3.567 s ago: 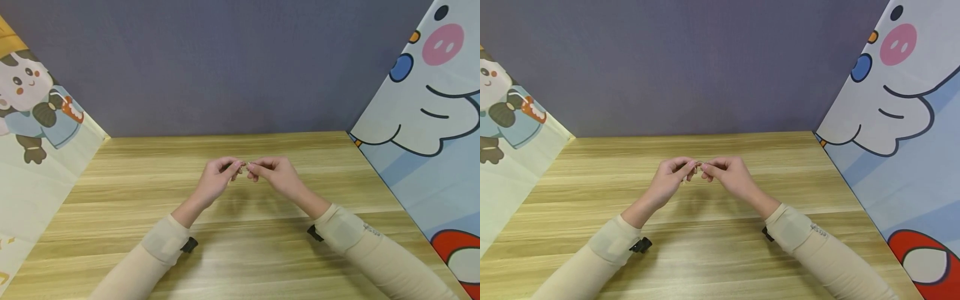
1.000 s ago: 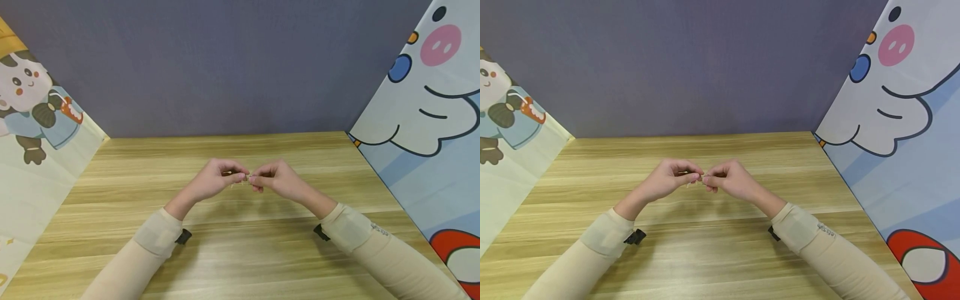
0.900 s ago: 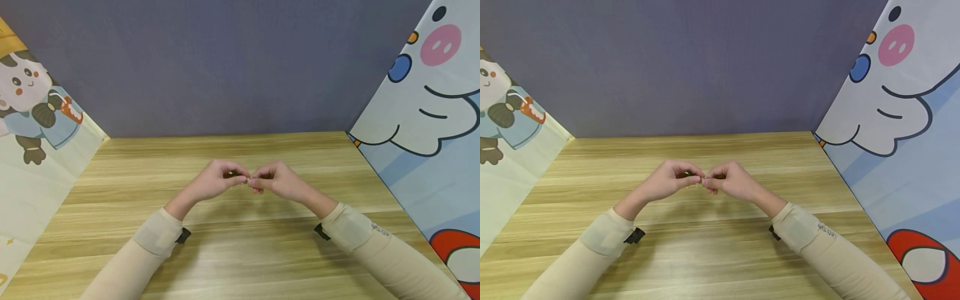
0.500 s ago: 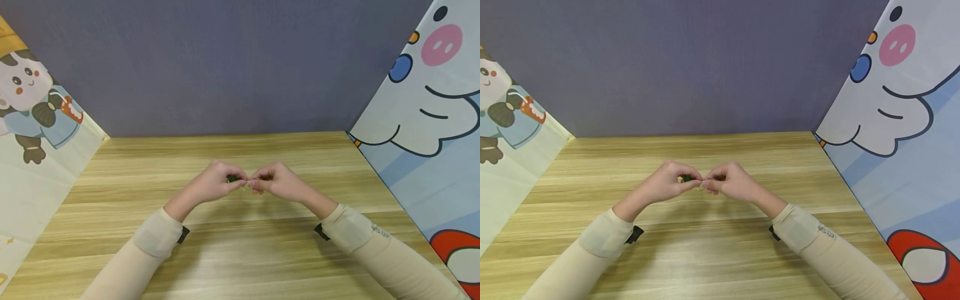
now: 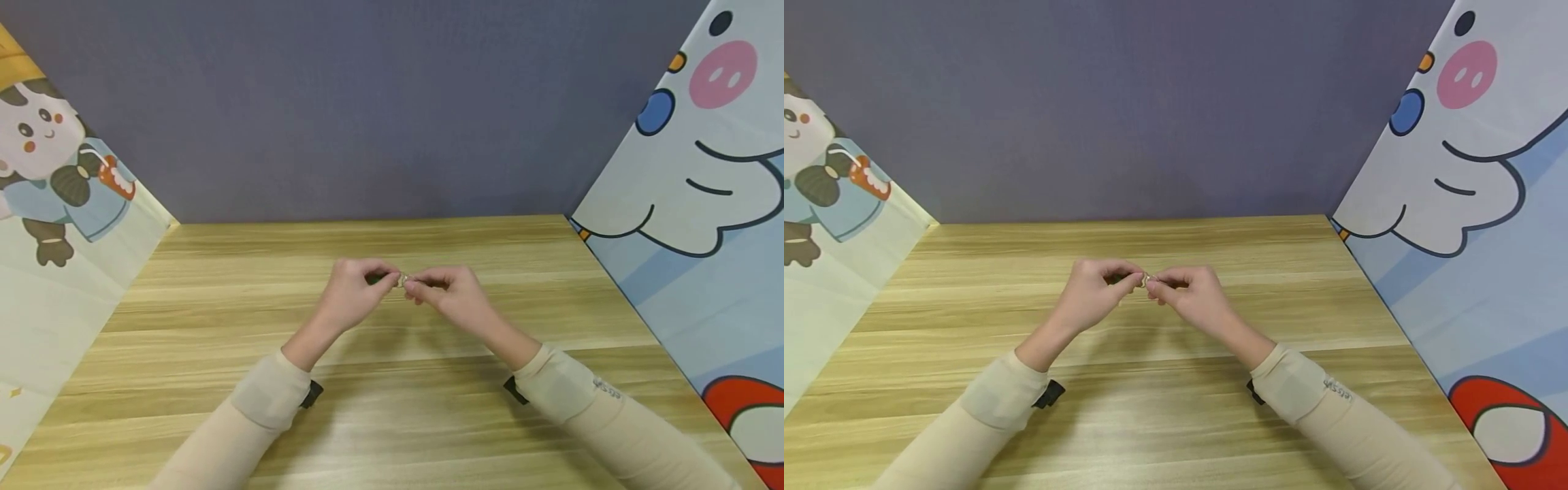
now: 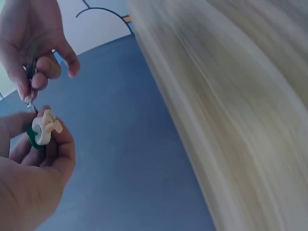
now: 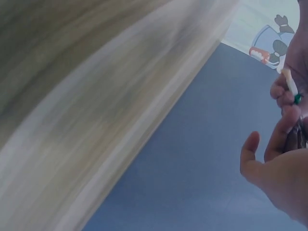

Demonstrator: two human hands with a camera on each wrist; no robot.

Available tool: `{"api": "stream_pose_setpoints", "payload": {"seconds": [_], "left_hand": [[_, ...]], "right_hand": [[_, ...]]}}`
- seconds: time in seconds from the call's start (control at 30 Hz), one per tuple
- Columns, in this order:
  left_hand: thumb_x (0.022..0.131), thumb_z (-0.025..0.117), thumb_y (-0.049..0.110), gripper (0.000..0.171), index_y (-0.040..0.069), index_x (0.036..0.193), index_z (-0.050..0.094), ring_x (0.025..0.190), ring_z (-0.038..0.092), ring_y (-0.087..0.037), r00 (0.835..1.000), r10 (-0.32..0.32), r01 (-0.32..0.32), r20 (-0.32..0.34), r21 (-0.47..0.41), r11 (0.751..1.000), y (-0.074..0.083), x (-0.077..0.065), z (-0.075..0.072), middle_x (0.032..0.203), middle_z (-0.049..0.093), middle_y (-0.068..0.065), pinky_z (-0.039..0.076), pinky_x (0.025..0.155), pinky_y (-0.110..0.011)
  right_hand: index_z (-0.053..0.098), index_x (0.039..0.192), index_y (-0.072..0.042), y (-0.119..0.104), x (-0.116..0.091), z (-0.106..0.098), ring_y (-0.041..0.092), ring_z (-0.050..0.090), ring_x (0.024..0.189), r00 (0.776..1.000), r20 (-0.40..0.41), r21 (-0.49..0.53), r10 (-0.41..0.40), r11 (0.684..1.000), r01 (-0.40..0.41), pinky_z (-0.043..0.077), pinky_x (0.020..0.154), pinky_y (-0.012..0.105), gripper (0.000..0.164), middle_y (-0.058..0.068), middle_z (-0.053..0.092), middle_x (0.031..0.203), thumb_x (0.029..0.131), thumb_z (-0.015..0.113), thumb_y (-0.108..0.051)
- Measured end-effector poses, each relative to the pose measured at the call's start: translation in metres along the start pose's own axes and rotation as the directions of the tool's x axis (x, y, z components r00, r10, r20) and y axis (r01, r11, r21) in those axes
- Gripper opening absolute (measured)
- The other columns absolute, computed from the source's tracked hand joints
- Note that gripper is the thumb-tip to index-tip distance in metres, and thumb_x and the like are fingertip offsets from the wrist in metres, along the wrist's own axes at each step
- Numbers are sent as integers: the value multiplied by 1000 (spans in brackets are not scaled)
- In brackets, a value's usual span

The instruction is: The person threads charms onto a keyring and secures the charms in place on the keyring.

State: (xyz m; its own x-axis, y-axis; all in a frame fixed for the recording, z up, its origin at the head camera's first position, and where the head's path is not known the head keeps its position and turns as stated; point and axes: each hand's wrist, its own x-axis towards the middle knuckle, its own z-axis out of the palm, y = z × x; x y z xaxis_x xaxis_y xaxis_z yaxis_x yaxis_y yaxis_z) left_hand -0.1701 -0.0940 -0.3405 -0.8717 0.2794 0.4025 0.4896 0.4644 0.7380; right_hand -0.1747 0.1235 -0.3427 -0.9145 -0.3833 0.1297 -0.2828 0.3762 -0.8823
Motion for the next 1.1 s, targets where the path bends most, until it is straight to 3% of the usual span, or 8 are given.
{"api": "stream_pose_setpoints", "payload": {"seconds": [0.17,0.43,0.57,0.63,0.77,0.87,1.1], "left_hand": [[102,74,18,12,10,103,84,75,74,-15,982,-180,173,-55,-112,979,5,0,5,92,83,-5,57,60,-26],[101,75,21,13,12,103,84,81,77,-23,953,-300,282,-51,-222,933,7,1,9,92,82,-5,60,63,-32],[101,75,21,12,12,101,83,85,77,-28,938,-345,324,-36,-265,908,7,1,11,92,81,-6,59,65,-31],[101,75,20,12,11,101,83,87,77,-32,933,-359,336,-31,-280,899,8,0,12,93,81,-7,58,63,-29],[101,75,19,13,9,101,82,89,77,-37,924,-379,353,-37,-296,888,10,0,14,94,81,-9,55,60,-25],[101,75,18,13,7,101,83,86,77,-33,922,-384,353,-56,-289,890,11,1,16,93,81,-10,56,61,-25],[99,75,16,11,8,98,83,75,74,-17,922,-375,345,-98,-230,910,10,0,21,88,80,-8,57,59,-25]], "right_hand": [[84,110,-10,2,-2,7,19,75,86,997,-76,48,-24,998,28,62,79,31,17,9,83,100,99,78,-22],[84,110,-9,7,-6,10,18,77,85,979,-141,-43,-145,989,141,60,75,29,17,6,84,102,99,78,-19],[85,107,-8,10,-5,11,20,80,92,955,-159,-131,-249,964,230,63,80,30,12,7,84,104,98,79,-14],[85,104,-8,12,-5,11,21,81,93,933,-166,-181,-318,940,289,64,78,33,10,7,84,103,96,80,-11],[85,100,-4,15,-4,13,22,81,87,866,-164,-292,-472,862,414,66,73,37,8,9,84,98,94,81,-7],[85,99,-2,17,-3,14,23,81,87,818,-151,-361,-556,801,478,66,76,37,8,10,83,96,92,82,-5],[84,99,-2,20,-2,14,23,79,83,737,-90,-506,-670,668,545,64,87,44,12,10,83,92,87,86,-4]]}}
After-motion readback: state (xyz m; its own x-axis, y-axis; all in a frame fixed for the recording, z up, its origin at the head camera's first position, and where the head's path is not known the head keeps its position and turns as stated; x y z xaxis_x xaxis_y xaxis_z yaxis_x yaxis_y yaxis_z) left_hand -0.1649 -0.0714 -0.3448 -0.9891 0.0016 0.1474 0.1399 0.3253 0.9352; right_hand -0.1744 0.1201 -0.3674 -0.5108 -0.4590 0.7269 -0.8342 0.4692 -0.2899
